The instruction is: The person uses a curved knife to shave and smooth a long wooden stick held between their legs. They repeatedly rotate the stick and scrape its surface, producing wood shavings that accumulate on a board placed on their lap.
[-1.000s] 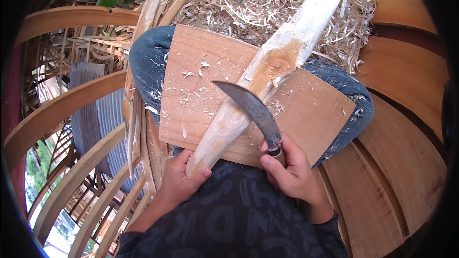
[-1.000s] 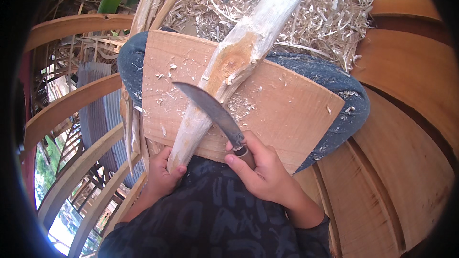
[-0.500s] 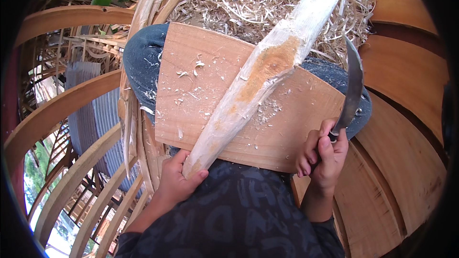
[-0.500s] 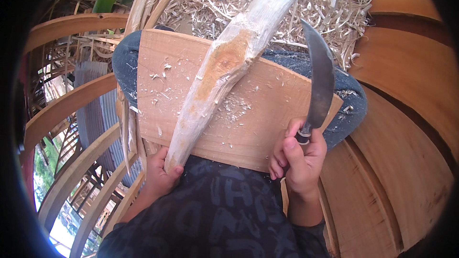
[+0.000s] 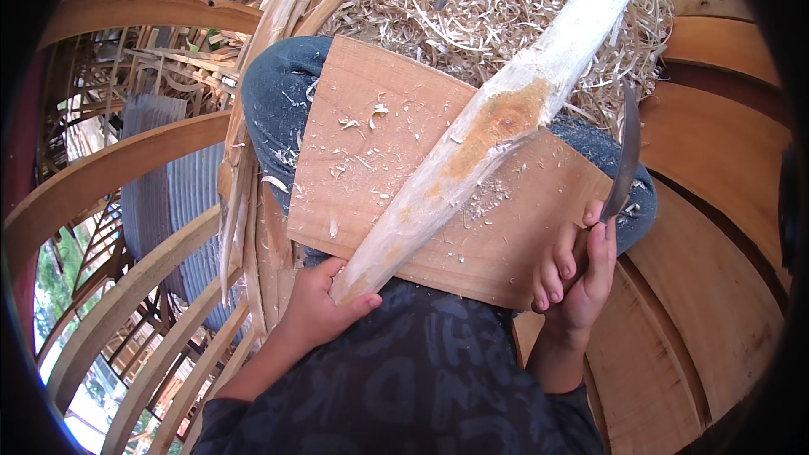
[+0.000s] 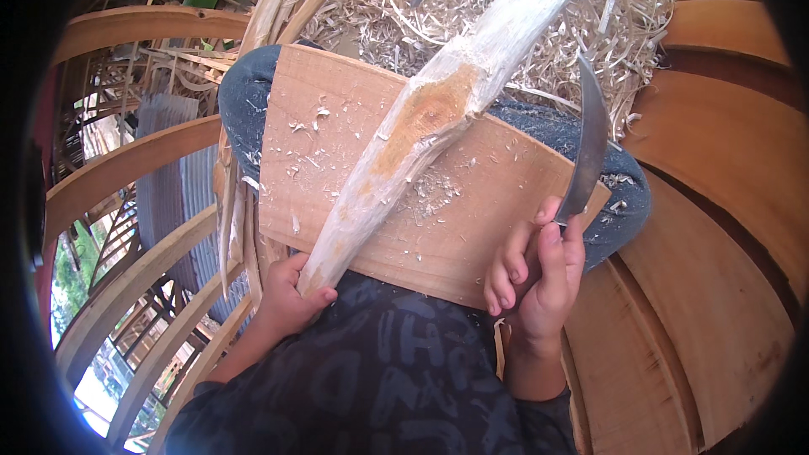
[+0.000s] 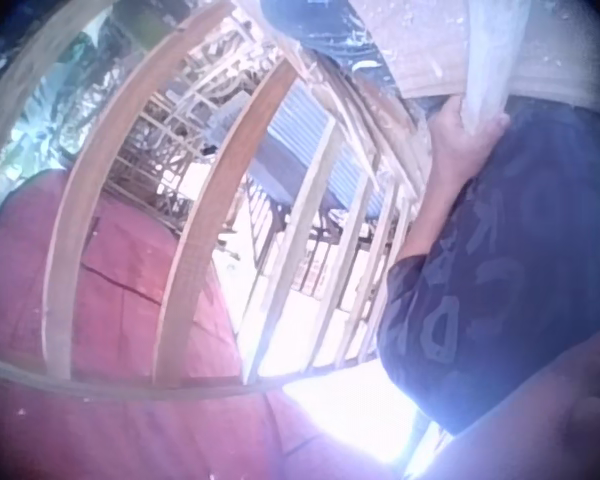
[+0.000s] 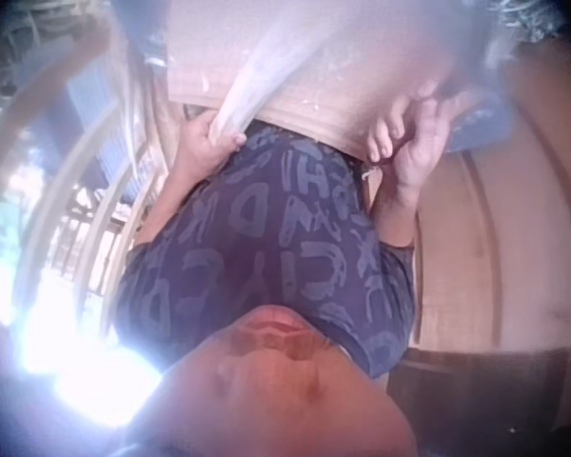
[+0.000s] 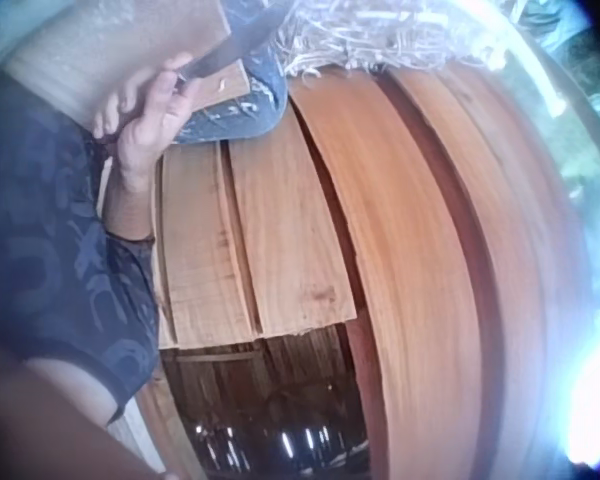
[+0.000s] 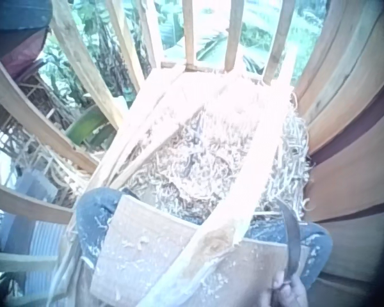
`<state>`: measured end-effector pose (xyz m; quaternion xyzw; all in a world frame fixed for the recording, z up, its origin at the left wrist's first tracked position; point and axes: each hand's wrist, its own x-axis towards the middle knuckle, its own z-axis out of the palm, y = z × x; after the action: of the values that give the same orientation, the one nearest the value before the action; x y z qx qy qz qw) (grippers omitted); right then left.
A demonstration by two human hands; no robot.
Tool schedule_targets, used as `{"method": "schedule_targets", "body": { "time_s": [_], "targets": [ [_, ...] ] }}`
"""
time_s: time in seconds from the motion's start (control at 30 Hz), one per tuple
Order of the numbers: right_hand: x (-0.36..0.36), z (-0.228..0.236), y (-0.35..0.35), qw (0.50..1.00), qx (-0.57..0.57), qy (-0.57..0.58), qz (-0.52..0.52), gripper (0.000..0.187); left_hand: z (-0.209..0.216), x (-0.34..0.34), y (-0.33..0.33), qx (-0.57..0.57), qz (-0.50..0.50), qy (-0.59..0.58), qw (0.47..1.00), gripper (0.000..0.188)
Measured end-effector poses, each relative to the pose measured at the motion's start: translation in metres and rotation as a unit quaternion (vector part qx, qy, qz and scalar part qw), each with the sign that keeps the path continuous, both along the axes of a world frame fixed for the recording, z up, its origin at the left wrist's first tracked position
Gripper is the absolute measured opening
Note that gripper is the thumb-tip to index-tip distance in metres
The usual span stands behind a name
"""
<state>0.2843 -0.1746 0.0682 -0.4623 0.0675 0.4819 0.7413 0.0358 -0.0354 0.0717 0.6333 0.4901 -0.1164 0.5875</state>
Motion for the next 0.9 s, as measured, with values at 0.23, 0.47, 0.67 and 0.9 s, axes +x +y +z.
{"method": "schedule_targets", "body": {
  "time_s": [0.23,0.47,0.67,0.9],
  "targets": [
    [-0.034,-0.010,-0.004,0.991,0.011,-0.084,0.106,0.039,0.003,0.006,0.017,-0.186,-0.043,0.073,0.979,0.047],
    [-0.023,-0.010,-0.009,0.984,-0.056,-0.152,0.075,0.028,0.009,0.001,0.014,-0.176,-0.019,0.015,0.984,0.048],
    [-0.017,-0.002,-0.004,0.903,-0.178,-0.303,0.248,0.014,0.035,0.010,0.014,-0.063,-0.055,0.085,0.993,0.053],
    [-0.023,0.002,0.010,0.740,-0.242,-0.534,0.328,0.028,0.040,0.004,0.010,0.003,-0.064,0.061,0.996,0.054]
  ]
}}
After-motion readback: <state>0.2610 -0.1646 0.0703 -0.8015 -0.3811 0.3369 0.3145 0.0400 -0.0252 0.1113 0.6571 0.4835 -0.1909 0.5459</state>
